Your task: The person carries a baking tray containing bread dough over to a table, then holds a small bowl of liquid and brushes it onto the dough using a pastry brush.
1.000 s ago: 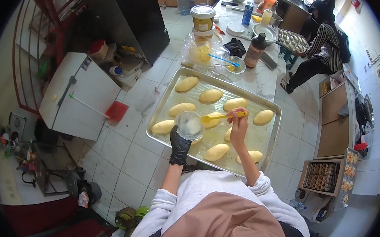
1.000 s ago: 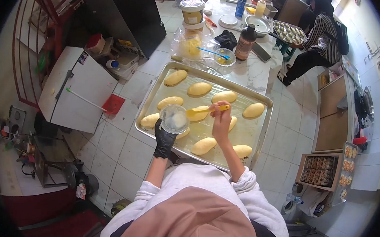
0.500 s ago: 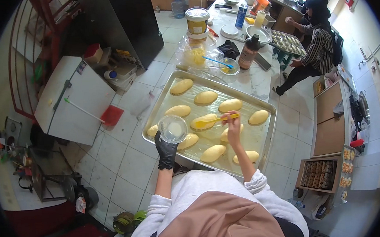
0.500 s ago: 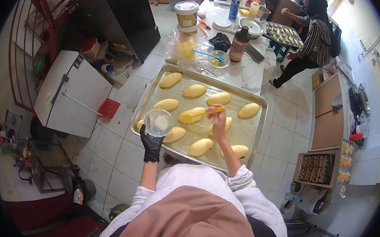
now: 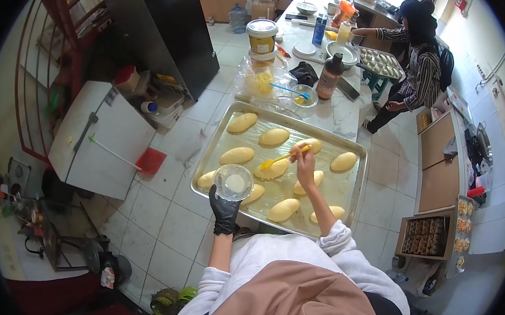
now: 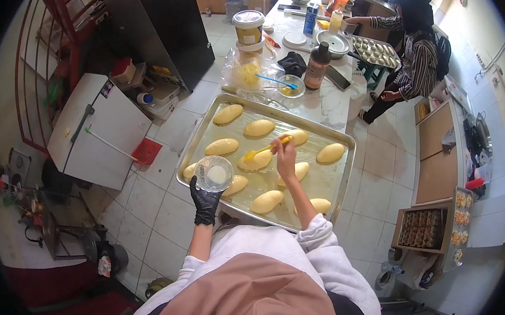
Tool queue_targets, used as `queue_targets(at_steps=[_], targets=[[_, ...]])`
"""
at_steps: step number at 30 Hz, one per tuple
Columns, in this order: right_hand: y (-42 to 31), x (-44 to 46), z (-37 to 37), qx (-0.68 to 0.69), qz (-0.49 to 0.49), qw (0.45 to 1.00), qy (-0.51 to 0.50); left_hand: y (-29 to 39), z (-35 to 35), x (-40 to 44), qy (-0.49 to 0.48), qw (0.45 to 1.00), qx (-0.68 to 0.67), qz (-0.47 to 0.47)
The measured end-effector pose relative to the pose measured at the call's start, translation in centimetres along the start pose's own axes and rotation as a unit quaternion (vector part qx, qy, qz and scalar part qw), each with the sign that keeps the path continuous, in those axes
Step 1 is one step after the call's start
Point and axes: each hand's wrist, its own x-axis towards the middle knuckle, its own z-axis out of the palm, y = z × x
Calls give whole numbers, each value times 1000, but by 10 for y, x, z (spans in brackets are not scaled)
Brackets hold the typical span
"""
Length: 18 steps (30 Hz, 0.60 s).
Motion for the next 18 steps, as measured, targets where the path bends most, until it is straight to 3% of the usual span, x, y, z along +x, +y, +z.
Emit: queue_targets(at_steps=[5, 7, 10, 12, 13, 14, 16, 18], targets=[[11, 10, -14, -55, -18, 996, 67, 7, 0, 6, -31, 997, 65, 11], [10, 15, -37, -61, -29, 993, 98, 8, -1, 5, -77, 979, 179, 61], [-17, 13, -53, -118, -13, 982, 144, 5, -12, 19, -69, 979, 186, 35], [-45, 5, -38, 17, -56, 984, 168, 0, 6, 16, -46, 991, 122, -13], [-57, -2, -29, 59, -49, 985, 152, -3, 14, 15, -20, 997, 55, -58], [-67, -11, -18, 60, -48, 985, 157, -7, 15, 18, -20, 996, 59, -60], [-80, -27, -2, 76, -32, 995, 56, -18, 15, 26, -44, 991, 110, -62], [-82, -38, 2, 30, -37, 999, 21, -26, 31, 23, -47, 992, 75, -85]])
